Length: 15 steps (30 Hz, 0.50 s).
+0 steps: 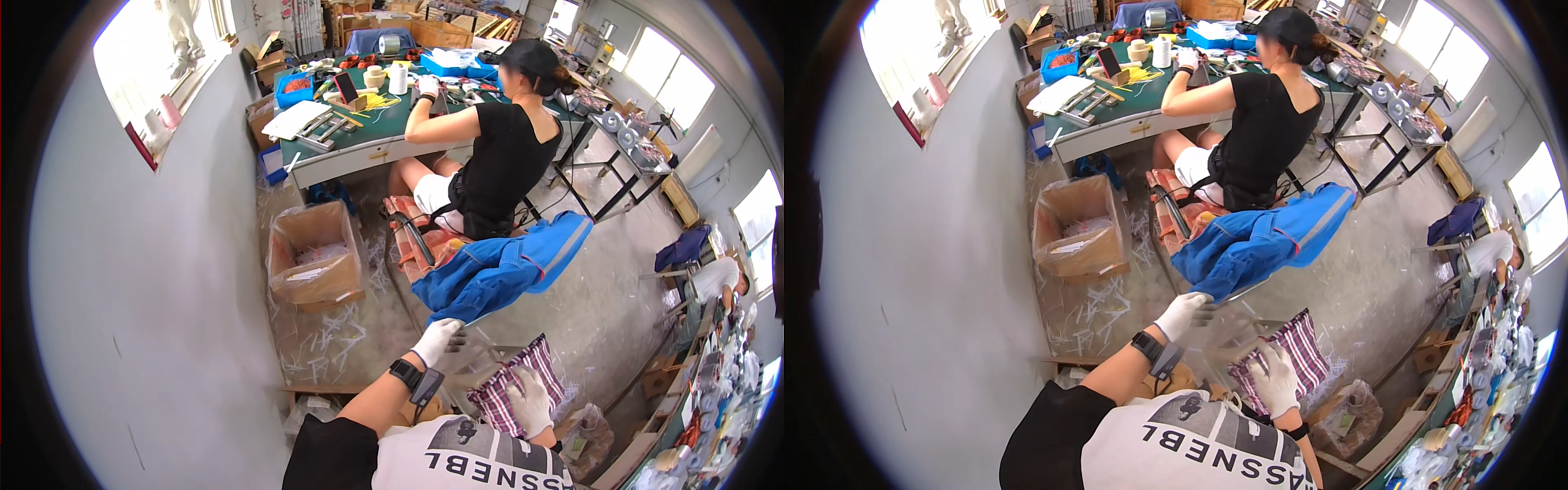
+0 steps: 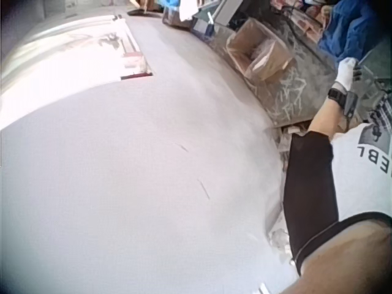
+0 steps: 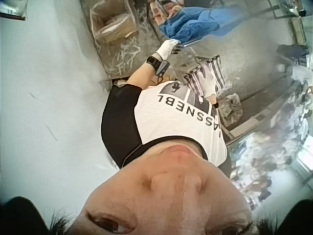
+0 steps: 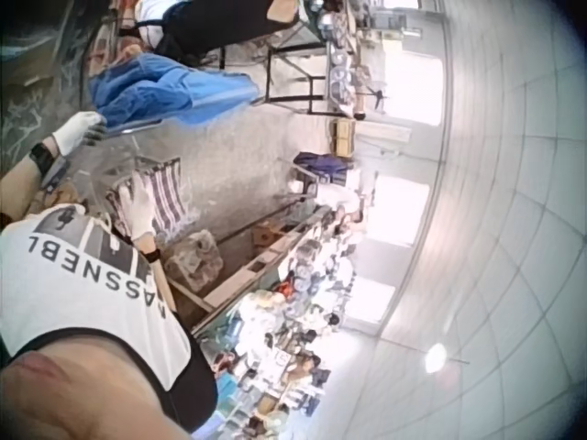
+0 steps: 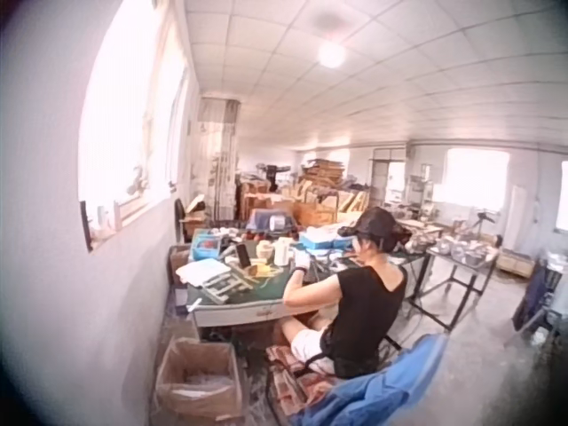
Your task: Hammer components and insert insulation/parts into a large motor stator.
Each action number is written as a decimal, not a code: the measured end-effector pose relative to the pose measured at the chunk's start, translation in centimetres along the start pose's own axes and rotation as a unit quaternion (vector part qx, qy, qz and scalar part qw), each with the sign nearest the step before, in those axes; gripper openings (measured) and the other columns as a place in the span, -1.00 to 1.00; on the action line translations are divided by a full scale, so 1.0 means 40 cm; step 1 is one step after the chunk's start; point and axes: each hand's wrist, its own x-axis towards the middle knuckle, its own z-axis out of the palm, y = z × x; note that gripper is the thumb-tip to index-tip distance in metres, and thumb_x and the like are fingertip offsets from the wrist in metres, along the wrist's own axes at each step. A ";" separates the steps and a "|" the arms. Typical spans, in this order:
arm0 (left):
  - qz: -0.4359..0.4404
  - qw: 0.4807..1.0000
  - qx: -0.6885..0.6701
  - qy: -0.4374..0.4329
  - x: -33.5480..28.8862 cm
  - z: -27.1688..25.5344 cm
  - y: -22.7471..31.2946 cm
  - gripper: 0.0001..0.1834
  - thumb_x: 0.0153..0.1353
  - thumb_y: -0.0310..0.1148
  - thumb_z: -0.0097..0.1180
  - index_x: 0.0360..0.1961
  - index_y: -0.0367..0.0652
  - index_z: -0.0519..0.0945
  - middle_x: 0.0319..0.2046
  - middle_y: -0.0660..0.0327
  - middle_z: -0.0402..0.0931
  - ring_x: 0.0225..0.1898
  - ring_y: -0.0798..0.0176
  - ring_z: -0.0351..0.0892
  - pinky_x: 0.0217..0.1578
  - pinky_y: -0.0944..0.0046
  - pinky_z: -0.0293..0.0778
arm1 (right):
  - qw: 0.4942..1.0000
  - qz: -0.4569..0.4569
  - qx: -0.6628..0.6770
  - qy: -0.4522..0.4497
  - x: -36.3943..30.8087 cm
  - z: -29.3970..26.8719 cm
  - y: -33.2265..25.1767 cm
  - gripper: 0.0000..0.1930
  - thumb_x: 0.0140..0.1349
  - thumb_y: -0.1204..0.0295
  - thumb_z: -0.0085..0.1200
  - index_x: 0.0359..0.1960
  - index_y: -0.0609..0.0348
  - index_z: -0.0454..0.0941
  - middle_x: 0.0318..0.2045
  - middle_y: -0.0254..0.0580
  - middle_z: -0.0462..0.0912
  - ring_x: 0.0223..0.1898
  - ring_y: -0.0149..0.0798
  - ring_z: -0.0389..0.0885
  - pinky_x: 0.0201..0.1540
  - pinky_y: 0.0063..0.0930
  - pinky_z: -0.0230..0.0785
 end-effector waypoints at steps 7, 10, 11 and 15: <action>-0.019 0.883 0.385 0.269 0.086 -0.426 -0.198 -0.55 0.14 -0.08 -0.09 -0.30 -0.29 0.62 -0.39 -0.07 0.60 -0.35 -0.06 0.59 -0.29 0.07 0.44 | 0.997 0.049 -0.011 -0.061 -0.059 0.112 0.241 -0.65 0.16 0.29 -0.02 -0.06 0.16 0.56 -0.21 0.09 0.61 -0.15 0.02 0.59 -0.07 -0.23 0.41; 0.047 0.707 0.674 0.210 0.043 -0.636 -0.298 -0.59 0.18 -0.18 -0.17 -0.39 -0.29 0.61 -0.32 -0.15 0.59 -0.27 -0.04 0.63 -0.24 0.06 0.49 | 0.990 0.118 0.019 -0.079 -0.201 0.232 0.542 -0.71 0.18 0.29 -0.06 -0.17 0.15 0.59 -0.20 0.10 0.61 -0.15 0.02 0.60 -0.13 -0.20 0.43; 0.032 0.703 0.679 0.210 0.031 -0.659 -0.308 -0.59 0.19 -0.19 -0.19 -0.40 -0.29 0.61 -0.30 -0.17 0.59 -0.24 -0.03 0.64 -0.22 0.06 0.49 | 0.976 0.137 -0.040 -0.165 -0.266 0.309 0.679 -0.69 0.14 0.22 0.01 -0.21 0.15 0.61 -0.22 0.09 0.61 -0.09 0.04 0.57 0.00 -0.17 0.36; -0.026 0.863 0.384 0.326 -0.052 -0.780 -0.379 -0.63 0.20 -0.21 -0.12 -0.30 -0.28 0.61 -0.37 -0.08 0.61 -0.34 0.04 0.64 -0.30 0.10 0.51 | 0.933 0.019 -0.182 -0.310 -0.469 0.376 0.898 -0.77 0.13 0.24 0.06 -0.36 0.14 0.59 -0.30 0.05 0.63 -0.19 0.01 0.60 -0.11 -0.14 0.38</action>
